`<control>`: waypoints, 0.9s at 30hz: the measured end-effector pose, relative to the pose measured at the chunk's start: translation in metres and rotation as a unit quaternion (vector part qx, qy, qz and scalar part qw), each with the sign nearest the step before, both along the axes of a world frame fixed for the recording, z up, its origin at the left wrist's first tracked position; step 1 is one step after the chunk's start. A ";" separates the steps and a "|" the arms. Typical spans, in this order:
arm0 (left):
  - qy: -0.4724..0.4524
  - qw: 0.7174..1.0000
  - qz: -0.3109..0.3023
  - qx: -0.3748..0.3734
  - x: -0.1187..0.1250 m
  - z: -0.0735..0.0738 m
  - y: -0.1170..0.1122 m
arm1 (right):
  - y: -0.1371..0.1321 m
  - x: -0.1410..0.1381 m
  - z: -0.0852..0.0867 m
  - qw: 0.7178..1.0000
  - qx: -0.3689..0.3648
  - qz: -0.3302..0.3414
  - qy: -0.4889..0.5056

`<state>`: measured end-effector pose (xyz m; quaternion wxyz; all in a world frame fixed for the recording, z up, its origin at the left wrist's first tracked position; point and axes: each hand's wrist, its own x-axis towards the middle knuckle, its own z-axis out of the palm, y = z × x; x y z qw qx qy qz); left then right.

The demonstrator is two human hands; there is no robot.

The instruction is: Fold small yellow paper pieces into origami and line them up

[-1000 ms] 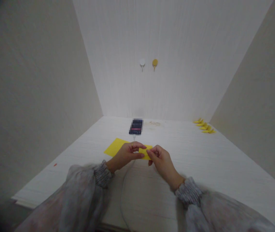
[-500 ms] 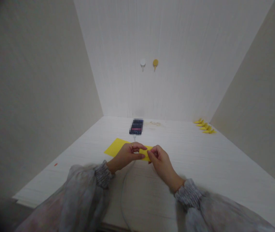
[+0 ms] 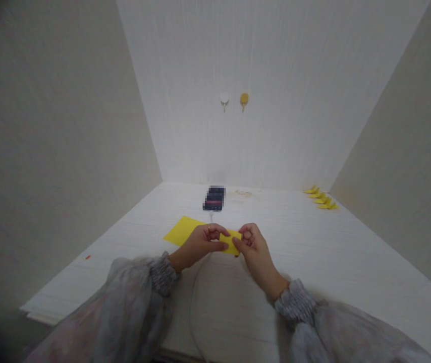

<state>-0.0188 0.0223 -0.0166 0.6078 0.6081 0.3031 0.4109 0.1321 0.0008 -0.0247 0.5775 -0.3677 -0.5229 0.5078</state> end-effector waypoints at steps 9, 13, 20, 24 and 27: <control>-0.043 0.993 -0.077 -0.078 -0.004 0.002 0.000 | -0.002 0.002 0.002 0.999 -0.022 -0.025 0.025; -0.057 0.990 -0.082 -0.097 -0.004 0.002 -0.001 | -0.002 0.002 0.003 0.999 -0.026 -0.026 0.016; -0.041 0.994 -0.020 -0.099 -0.003 -0.004 0.002 | -0.002 0.002 0.002 0.999 -0.031 0.003 -0.026; -0.047 0.994 0.004 -0.095 -0.004 -0.005 0.004 | 0.000 0.003 0.002 0.998 -0.023 0.007 -0.054; -0.048 0.994 0.022 -0.091 -0.004 -0.004 0.004 | 0.001 0.005 0.002 0.996 -0.017 0.001 -0.088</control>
